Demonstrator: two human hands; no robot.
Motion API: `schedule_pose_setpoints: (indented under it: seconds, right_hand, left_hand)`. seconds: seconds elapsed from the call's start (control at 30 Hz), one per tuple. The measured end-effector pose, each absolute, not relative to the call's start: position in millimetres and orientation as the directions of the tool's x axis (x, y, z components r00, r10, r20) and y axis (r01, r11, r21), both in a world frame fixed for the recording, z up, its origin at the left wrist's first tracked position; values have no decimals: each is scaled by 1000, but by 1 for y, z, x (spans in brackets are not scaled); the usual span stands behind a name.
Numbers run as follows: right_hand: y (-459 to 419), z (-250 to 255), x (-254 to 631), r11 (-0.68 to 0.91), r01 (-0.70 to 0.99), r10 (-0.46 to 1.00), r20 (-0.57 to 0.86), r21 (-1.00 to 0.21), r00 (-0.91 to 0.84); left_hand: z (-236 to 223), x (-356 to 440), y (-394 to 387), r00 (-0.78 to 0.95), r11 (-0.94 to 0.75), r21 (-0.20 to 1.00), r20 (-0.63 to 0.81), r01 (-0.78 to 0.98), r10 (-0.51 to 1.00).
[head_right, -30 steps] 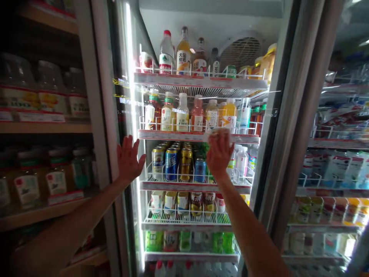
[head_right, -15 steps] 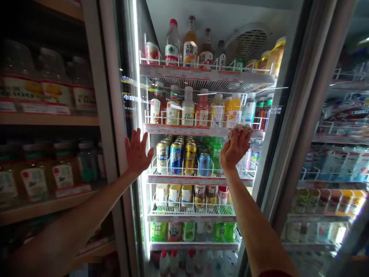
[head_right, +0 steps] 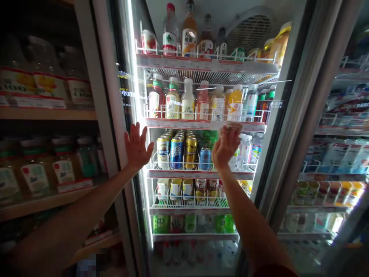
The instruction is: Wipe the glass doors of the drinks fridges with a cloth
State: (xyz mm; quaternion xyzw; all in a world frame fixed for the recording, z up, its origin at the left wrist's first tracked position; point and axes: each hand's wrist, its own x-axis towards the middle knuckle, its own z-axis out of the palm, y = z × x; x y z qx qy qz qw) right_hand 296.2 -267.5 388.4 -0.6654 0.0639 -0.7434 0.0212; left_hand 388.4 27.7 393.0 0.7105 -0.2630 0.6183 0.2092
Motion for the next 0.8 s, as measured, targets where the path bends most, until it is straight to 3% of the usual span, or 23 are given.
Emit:
schedule_pose_setpoints:
  seconds: [0.1,0.17,0.23,0.33,0.37,0.4,0.47,0.53,0.6,0.63,0.7,0.77,0.8]
  right_hand:
    - [-232,358,299,-950,78,311,936,302,164]
    - [-230,351,296,-892,127,452,858,434,242]
    - [-245,361,293,-956,36,292,941,290,170]
    - [-261,384,297,-986,-81,-138,986,-145,-89]
    - [-257,385,299,-978,-87,-179,977,-190,-113]
    - [-250,382,301,-983,-85,-154,984,-161,-86]
    - [-229,367,301,-994,-42,96,991,100,94]
    - [-216,352,297,-905,75,422,864,418,276]
    - [-224,353,292,-842,126,535,781,524,322]
    - [-234,362,290,-878,88,474,830,471,294]
    - [-256,389,290,-986,-43,157,981,163,113]
    - [-264,414,295,-988,-79,-126,987,-134,-97]
    - [-260,420,299,-982,-68,-167,977,-177,-133]
  left_hand:
    - [393,387,28,109,-772,-24,987,-635,-120]
    - [393,387,29,114,-769,-20,986,-638,-120]
    - [393,388,29,118,-767,-16,986,-642,-120]
    - [393,389,29,128,-763,-14,984,-646,-126]
    - [392,389,30,128,-764,-15,984,-645,-127]
    - [392,389,30,125,-766,-17,984,-642,-127]
    - [392,390,30,112,-772,-29,985,-636,-129]
    - [392,390,30,97,-772,-45,986,-634,-136]
    - [392,389,30,90,-766,-48,986,-641,-137]
    - [392,389,30,88,-762,-46,987,-646,-134]
    - [392,389,30,80,-753,-45,988,-656,-129]
    - [391,389,29,65,-747,-53,990,-662,-128]
    - [391,389,29,62,-747,-54,990,-663,-127]
